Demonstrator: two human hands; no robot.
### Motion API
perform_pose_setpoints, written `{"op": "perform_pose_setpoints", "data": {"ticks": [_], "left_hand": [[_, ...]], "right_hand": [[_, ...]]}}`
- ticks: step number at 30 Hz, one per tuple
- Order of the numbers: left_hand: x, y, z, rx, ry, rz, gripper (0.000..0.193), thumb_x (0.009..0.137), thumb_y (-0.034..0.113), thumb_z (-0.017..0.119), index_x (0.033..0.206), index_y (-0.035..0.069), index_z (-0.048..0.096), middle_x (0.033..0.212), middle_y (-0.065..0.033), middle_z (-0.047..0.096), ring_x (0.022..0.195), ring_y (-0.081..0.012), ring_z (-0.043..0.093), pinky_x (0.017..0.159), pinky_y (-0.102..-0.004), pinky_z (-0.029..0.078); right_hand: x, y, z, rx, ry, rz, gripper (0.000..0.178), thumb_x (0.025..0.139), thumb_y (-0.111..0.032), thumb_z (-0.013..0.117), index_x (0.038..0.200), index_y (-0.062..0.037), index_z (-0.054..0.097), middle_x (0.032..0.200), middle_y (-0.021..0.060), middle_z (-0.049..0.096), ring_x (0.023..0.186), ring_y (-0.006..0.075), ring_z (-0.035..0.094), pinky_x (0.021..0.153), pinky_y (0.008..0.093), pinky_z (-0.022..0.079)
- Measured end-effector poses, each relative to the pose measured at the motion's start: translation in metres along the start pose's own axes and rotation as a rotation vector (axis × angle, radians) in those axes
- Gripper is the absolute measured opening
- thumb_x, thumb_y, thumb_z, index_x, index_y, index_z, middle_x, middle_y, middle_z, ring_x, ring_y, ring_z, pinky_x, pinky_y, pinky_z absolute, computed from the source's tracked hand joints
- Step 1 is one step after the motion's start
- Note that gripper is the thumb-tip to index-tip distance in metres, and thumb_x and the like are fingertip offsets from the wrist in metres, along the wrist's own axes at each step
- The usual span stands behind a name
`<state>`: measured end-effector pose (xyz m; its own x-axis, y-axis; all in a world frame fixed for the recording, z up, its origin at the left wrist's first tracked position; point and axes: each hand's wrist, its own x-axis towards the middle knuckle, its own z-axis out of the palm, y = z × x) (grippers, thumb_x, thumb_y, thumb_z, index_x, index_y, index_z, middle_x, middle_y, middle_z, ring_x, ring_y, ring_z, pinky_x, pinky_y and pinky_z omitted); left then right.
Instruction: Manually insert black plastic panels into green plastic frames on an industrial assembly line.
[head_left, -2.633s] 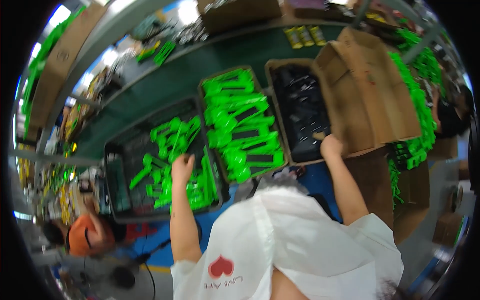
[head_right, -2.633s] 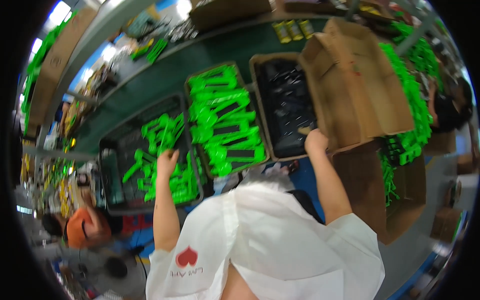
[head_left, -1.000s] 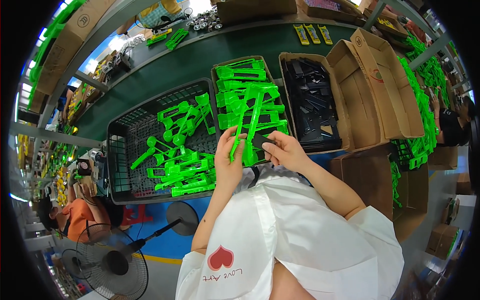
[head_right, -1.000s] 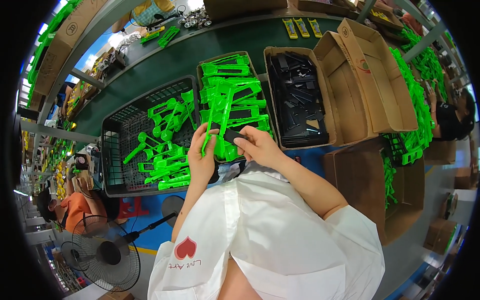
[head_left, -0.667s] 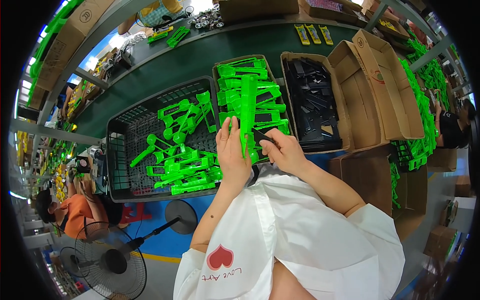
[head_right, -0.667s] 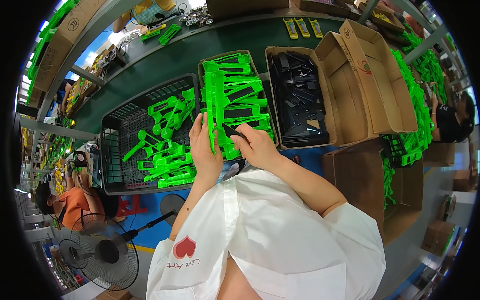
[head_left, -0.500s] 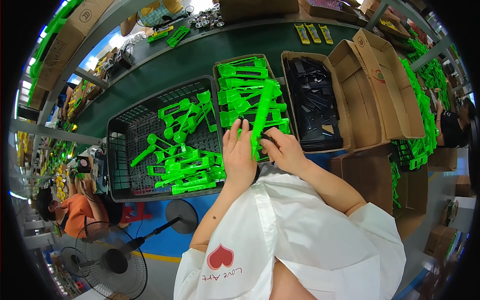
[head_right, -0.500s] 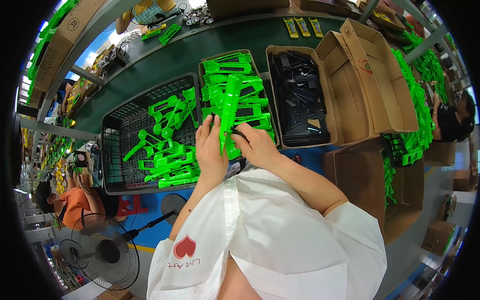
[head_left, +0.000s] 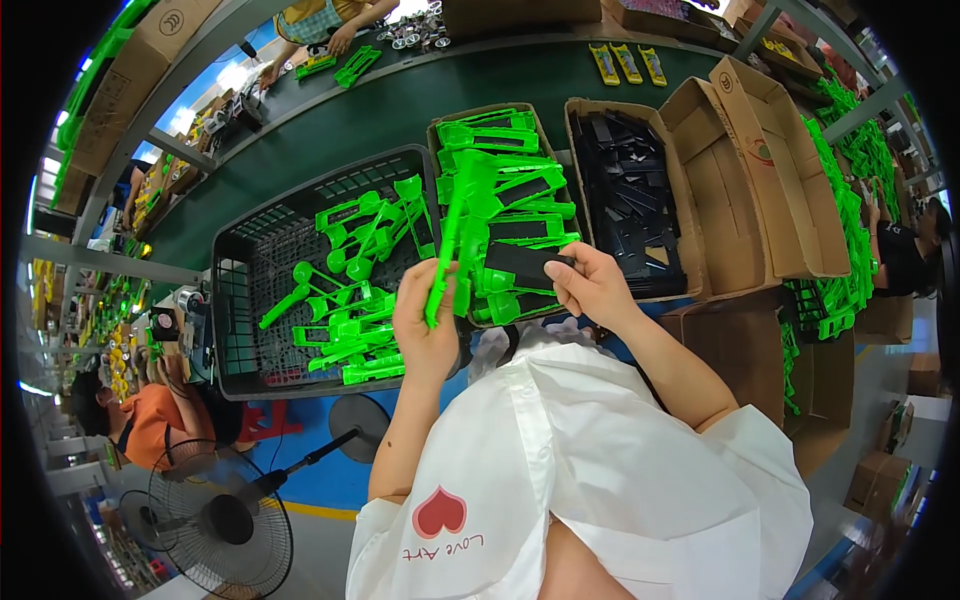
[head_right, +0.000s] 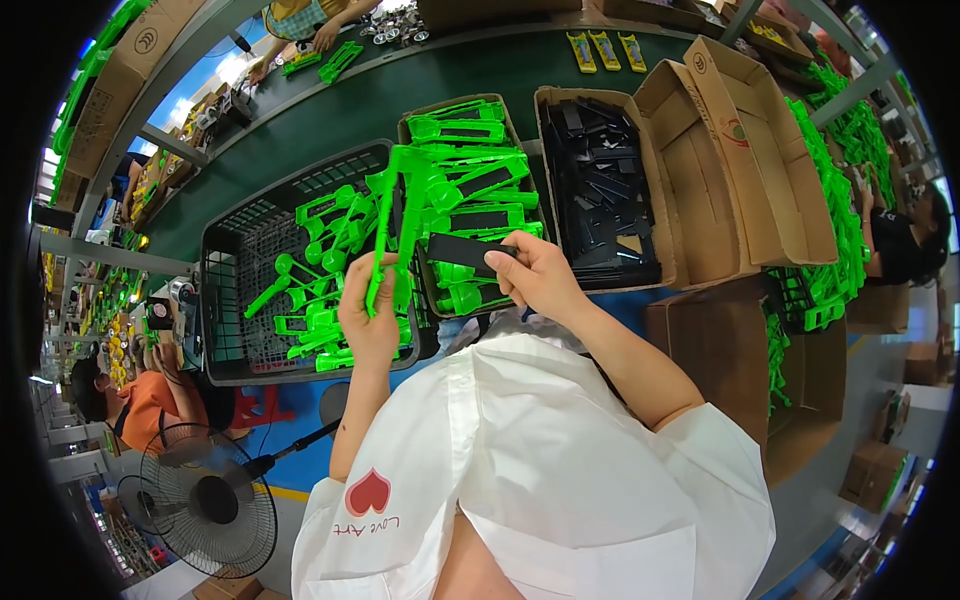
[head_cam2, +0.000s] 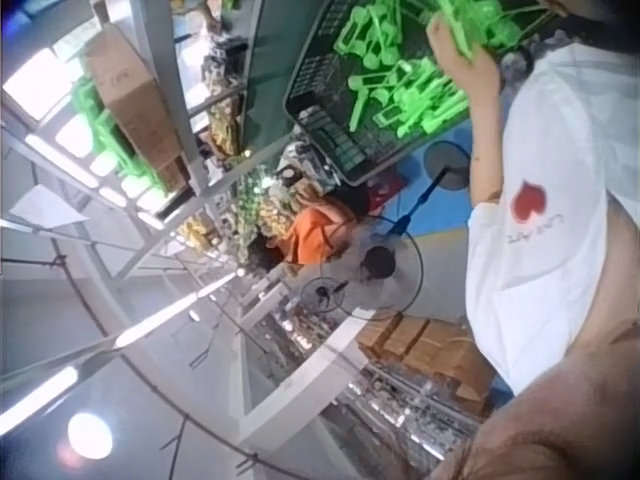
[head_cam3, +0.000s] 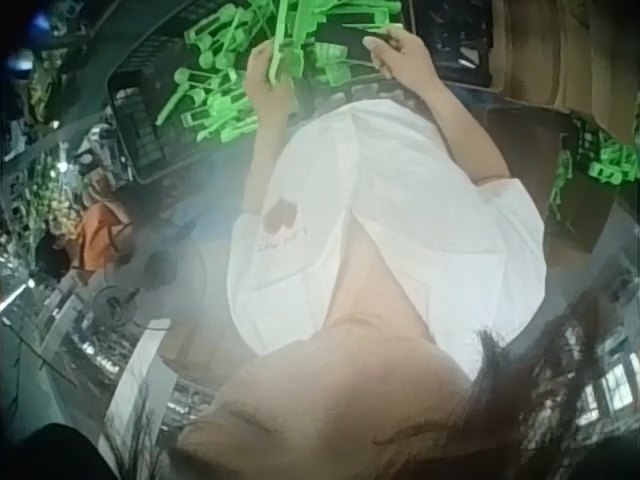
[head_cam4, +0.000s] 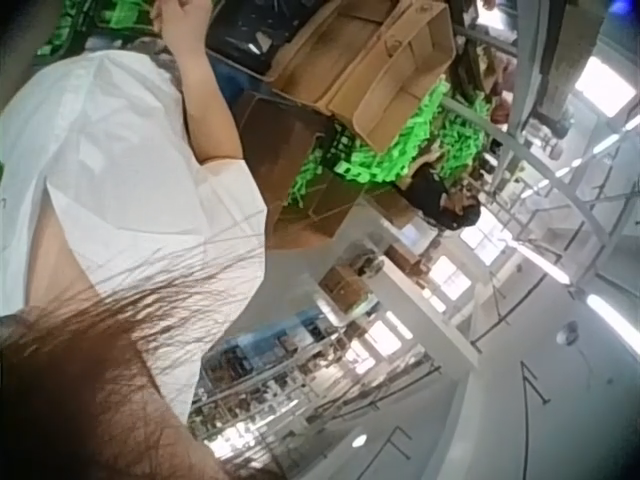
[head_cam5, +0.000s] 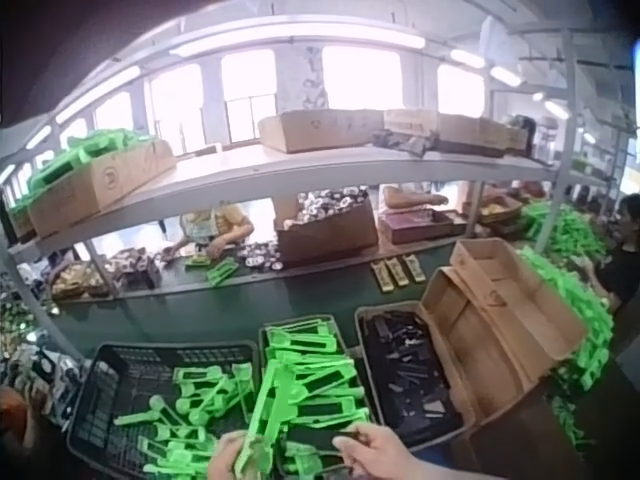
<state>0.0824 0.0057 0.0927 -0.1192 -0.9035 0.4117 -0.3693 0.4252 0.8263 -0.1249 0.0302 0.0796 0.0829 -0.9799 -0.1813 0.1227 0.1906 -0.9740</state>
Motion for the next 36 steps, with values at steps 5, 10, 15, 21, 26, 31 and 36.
{"op": "perform_pose_setpoints", "data": {"ticks": [5, 10, 15, 21, 26, 31, 36], "left_hand": [[0.005, 0.014, 0.011, -0.702, 0.245, -0.372, 0.015, 0.086, 0.006, 0.044, 0.100, 0.002, 0.043, 0.098, -0.0102, 0.052, 0.071, -0.0145, 0.055, 0.062, -0.0270, 0.045], [0.004, 0.011, 0.010, -0.788, 0.113, -0.536, 0.021, 0.081, 0.006, 0.052, 0.097, 0.005, 0.038, 0.092, -0.0121, 0.053, 0.077, -0.0156, 0.054, 0.067, -0.0263, 0.046], [-0.002, 0.008, 0.017, -0.813, 0.165, -0.511, 0.028, 0.076, 0.003, 0.059, 0.096, 0.008, 0.039, 0.084, -0.0087, 0.055, 0.076, -0.0161, 0.056, 0.064, -0.0299, 0.049], [0.000, 0.014, 0.020, -0.834, 0.170, -0.595, 0.029, 0.075, 0.003, 0.061, 0.093, 0.007, 0.039, 0.084, -0.0065, 0.053, 0.074, -0.0130, 0.053, 0.062, -0.0273, 0.048], [0.001, 0.014, 0.024, -0.793, 0.185, -0.577, 0.029, 0.075, 0.003, 0.061, 0.091, 0.007, 0.038, 0.083, -0.0065, 0.052, 0.071, -0.0130, 0.053, 0.060, -0.0256, 0.048], [-0.004, 0.008, 0.030, -0.711, 0.186, -0.515, 0.030, 0.074, 0.003, 0.062, 0.091, 0.007, 0.038, 0.082, -0.0063, 0.052, 0.069, -0.0130, 0.054, 0.059, -0.0242, 0.047], [-0.005, 0.012, 0.028, -0.823, 0.178, -0.611, 0.031, 0.074, 0.006, 0.063, 0.091, 0.008, 0.037, 0.081, -0.0060, 0.052, 0.071, -0.0134, 0.054, 0.062, -0.0264, 0.046]], "right_hand": [[-0.005, -0.004, 0.010, 0.082, -0.041, -0.014, 0.014, 0.084, -0.015, 0.051, 0.080, -0.0031, 0.046, 0.054, 0.0016, 0.050, 0.040, 0.0044, 0.041, 0.035, 0.0184, 0.029], [-0.008, -0.004, 0.018, 0.007, -0.059, 0.013, 0.014, 0.084, -0.016, 0.051, 0.081, -0.0034, 0.046, 0.053, 0.0012, 0.050, 0.039, 0.0042, 0.040, 0.036, 0.0180, 0.030], [-0.010, 0.001, 0.021, -0.089, -0.013, -0.045, 0.012, 0.084, -0.013, 0.051, 0.081, -0.0026, 0.046, 0.053, 0.0018, 0.050, 0.039, 0.0039, 0.041, 0.036, 0.0174, 0.030], [-0.013, 0.002, 0.023, -0.355, 0.069, -0.214, 0.014, 0.082, -0.014, 0.053, 0.080, -0.0012, 0.048, 0.052, 0.0022, 0.051, 0.043, 0.0045, 0.046, 0.039, 0.0182, 0.034], [-0.015, 0.007, 0.024, -0.454, 0.108, -0.285, 0.014, 0.082, -0.013, 0.054, 0.079, -0.0003, 0.048, 0.052, 0.0026, 0.052, 0.044, 0.0057, 0.049, 0.041, 0.0195, 0.037], [-0.015, 0.009, 0.023, -0.467, 0.101, -0.267, 0.014, 0.081, -0.012, 0.055, 0.079, 0.0000, 0.047, 0.052, 0.0030, 0.052, 0.045, 0.0057, 0.049, 0.041, 0.0194, 0.037], [-0.013, 0.012, 0.021, -0.356, 0.122, -0.216, 0.017, 0.080, -0.018, 0.055, 0.078, -0.0023, 0.048, 0.051, 0.0051, 0.052, 0.044, 0.0119, 0.050, 0.041, 0.0241, 0.036]]}}
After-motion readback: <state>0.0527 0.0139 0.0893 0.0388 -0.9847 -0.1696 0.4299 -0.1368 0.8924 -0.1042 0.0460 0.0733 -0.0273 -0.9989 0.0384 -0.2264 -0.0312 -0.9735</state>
